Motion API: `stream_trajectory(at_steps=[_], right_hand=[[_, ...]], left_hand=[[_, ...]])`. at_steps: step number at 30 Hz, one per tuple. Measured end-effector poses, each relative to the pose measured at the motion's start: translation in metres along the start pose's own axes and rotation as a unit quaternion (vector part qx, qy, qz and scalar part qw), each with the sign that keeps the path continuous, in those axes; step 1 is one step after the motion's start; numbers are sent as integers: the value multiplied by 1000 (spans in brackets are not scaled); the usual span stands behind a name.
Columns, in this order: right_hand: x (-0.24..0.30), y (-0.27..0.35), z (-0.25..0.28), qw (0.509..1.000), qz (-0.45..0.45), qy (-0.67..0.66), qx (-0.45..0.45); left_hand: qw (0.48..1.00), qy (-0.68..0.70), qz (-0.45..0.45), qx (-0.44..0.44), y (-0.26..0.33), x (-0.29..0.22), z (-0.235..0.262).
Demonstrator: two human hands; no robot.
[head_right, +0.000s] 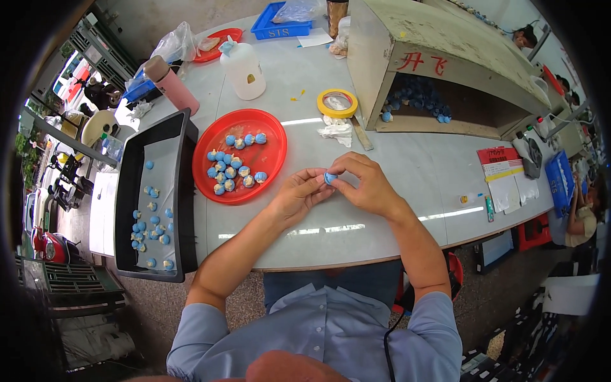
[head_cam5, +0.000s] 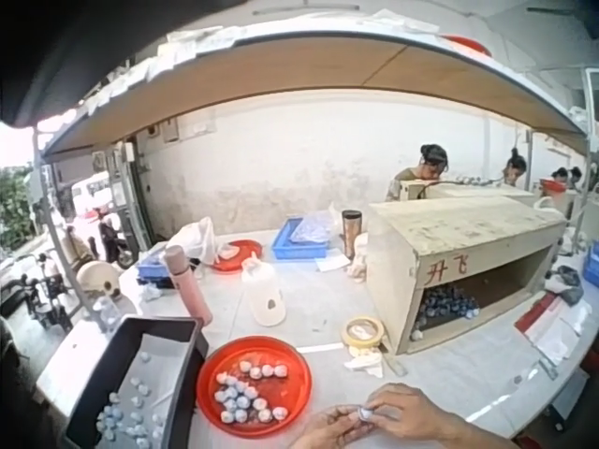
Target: The person assembles figurines by taking parts from the table and box, applying glue to them with a squeeze bottle, and pressing the pieces together by hand.
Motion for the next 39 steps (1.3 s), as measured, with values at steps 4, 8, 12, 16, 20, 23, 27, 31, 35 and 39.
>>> stream_trajectory(at_steps=[4, 8, 12, 16, 20, 23, 27, 31, 35, 39], right_hand=[[2, 0, 2, 996, 41, 78, -11], [2, 1, 3, 994, 39, 104, 3], [1, 1, 3, 994, 44, 100, 0], [-2, 2, 1, 995, 46, 84, 7], [-3, 1, 1, 996, 47, 71, 6], [-2, 0, -2, 998, 28, 62, -8], [-2, 0, -8, 997, -60, 30, -35], [-29, 5, -23, 964, -216, -153, 26], [-25, 7, -33, 964, -241, -101, 38], [-11, 4, -37, 932, -294, -214, 12]], left_hand=[[1000, -28, -4, -9, 2, 0, -5], [999, -37, -6, -16, 1, 1, -4], [999, -49, -7, -20, 3, 0, -7], [998, -52, -13, -19, 2, 2, -4], [998, -55, -12, -17, 1, 3, -3], [999, -42, -5, -2, 1, 1, -3], [1000, -5, -5, -1, 1, -2, -2], [999, -34, 31, -26, 4, -6, -9], [994, -56, 80, -39, 12, -12, -19], [993, -82, 48, -70, 7, -9, -2]])
Point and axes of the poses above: each hand's wrist, its own y-axis away from the middle knuckle, its own z-axis out of the back of the hand, x = y × z, the point moved 1 cm from there along -y, towards the middle knuckle, and after that the axes turned 7 degrees about y, right-handed, at the moved point
